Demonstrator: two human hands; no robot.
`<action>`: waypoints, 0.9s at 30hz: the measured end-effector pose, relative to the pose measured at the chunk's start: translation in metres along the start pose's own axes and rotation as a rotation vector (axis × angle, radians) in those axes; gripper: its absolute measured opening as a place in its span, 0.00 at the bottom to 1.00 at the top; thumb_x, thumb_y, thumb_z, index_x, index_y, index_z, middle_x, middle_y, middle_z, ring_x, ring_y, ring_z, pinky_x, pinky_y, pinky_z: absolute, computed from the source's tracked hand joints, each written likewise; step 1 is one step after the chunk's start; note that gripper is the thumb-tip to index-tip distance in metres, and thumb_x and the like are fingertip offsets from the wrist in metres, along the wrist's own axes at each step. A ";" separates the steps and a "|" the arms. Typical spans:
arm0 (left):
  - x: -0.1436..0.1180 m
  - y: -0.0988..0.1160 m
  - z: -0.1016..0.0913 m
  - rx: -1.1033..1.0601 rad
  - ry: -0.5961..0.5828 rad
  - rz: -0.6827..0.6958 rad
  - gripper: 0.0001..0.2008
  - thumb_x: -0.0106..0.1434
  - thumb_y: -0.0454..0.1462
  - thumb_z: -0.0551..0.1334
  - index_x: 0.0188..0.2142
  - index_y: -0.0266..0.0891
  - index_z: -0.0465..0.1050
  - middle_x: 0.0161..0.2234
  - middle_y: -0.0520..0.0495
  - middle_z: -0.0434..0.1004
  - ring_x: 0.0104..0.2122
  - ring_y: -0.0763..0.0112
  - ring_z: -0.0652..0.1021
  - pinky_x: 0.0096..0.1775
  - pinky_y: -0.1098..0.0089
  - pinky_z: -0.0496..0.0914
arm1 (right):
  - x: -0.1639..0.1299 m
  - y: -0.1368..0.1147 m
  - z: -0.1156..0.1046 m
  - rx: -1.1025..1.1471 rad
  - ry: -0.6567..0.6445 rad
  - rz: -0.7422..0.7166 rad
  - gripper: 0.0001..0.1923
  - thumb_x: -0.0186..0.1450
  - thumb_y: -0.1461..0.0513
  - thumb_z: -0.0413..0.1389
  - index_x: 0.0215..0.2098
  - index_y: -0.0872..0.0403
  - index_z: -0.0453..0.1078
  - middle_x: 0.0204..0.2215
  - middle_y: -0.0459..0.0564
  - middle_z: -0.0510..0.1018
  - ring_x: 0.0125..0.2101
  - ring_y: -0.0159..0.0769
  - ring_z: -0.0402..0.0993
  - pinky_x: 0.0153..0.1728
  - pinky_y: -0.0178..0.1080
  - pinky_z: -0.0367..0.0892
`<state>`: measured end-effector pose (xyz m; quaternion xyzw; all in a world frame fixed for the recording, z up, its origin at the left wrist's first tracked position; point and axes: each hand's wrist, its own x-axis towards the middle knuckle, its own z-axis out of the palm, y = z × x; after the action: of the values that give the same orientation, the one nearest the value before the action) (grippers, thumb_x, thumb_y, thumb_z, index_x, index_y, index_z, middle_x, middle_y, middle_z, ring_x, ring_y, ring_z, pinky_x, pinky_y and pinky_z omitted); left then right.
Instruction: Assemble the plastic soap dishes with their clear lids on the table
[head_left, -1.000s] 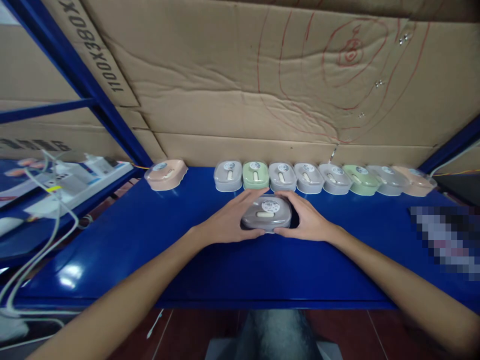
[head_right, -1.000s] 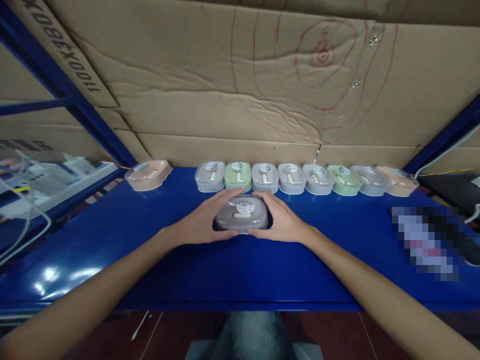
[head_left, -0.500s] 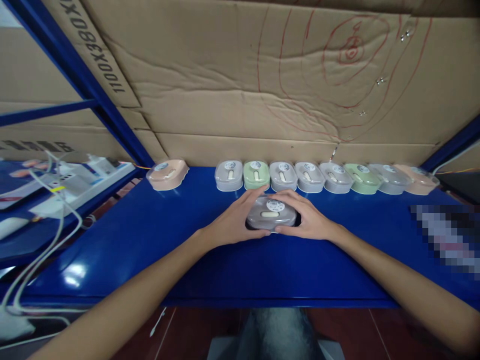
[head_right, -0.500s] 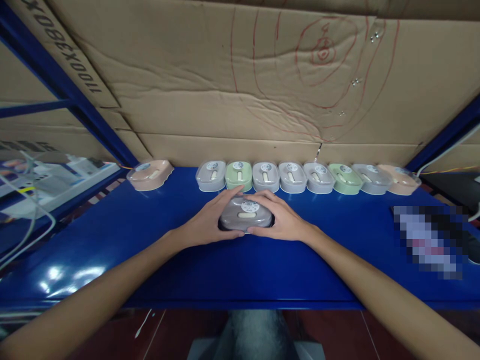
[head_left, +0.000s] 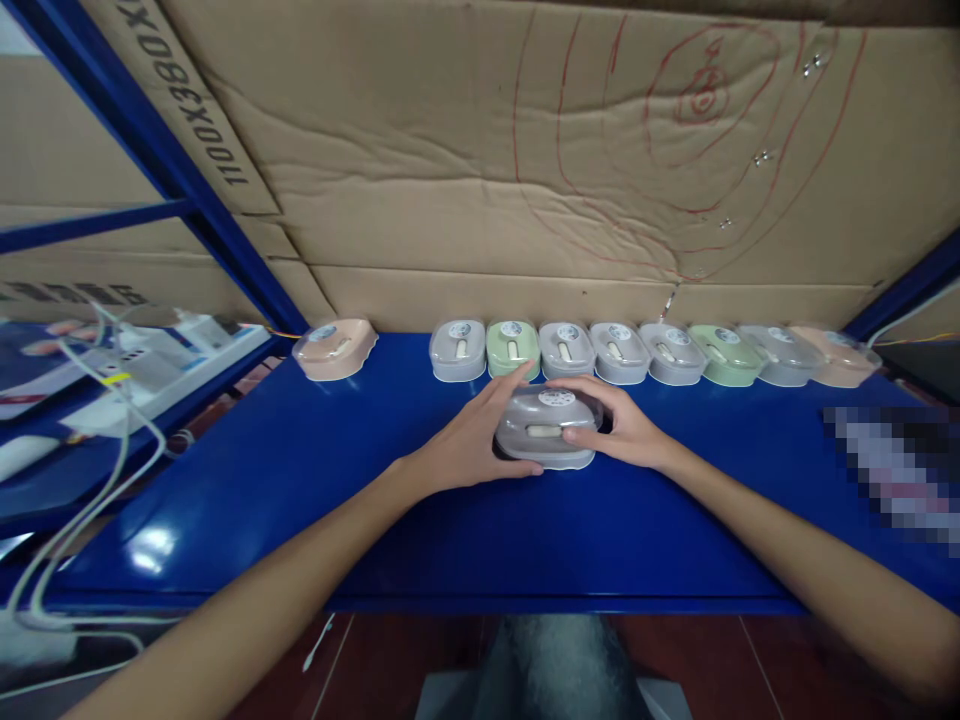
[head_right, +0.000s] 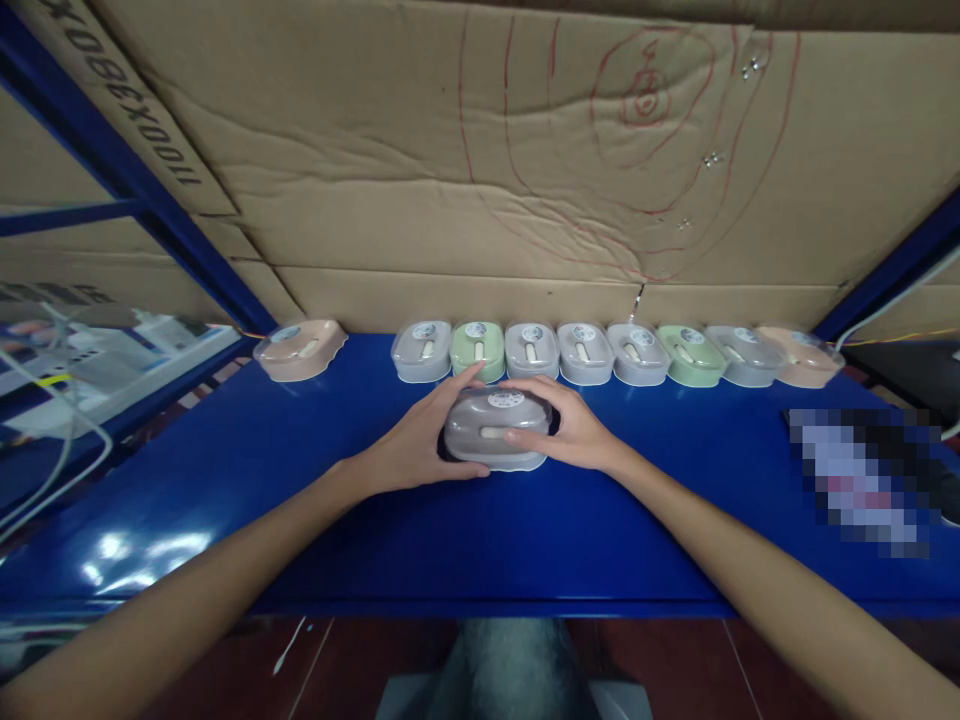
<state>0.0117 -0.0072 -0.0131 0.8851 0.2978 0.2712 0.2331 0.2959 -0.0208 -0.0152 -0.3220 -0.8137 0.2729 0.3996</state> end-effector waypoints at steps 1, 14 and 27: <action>0.000 0.000 0.000 -0.004 0.000 0.001 0.69 0.58 0.57 0.80 0.81 0.58 0.31 0.76 0.36 0.59 0.72 0.38 0.67 0.69 0.39 0.66 | 0.000 0.001 0.000 0.025 0.014 0.016 0.30 0.70 0.48 0.68 0.67 0.43 0.73 0.64 0.53 0.80 0.63 0.52 0.78 0.66 0.59 0.72; -0.001 -0.001 -0.002 0.000 -0.037 -0.039 0.71 0.57 0.58 0.80 0.82 0.55 0.28 0.79 0.33 0.52 0.74 0.36 0.63 0.71 0.38 0.63 | -0.004 0.001 -0.033 -0.038 0.144 0.090 0.26 0.72 0.43 0.65 0.63 0.42 0.76 0.60 0.52 0.83 0.53 0.52 0.85 0.59 0.58 0.79; -0.003 0.006 -0.007 0.062 -0.159 -0.137 0.61 0.60 0.56 0.77 0.81 0.54 0.42 0.74 0.37 0.61 0.71 0.39 0.68 0.70 0.43 0.65 | -0.070 0.010 -0.096 -0.473 0.134 0.130 0.28 0.71 0.46 0.65 0.66 0.43 0.73 0.62 0.54 0.82 0.61 0.59 0.80 0.63 0.62 0.74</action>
<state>0.0078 -0.0122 -0.0054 0.8881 0.3465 0.1742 0.2466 0.4117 -0.0479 -0.0042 -0.4756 -0.8041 0.0781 0.3481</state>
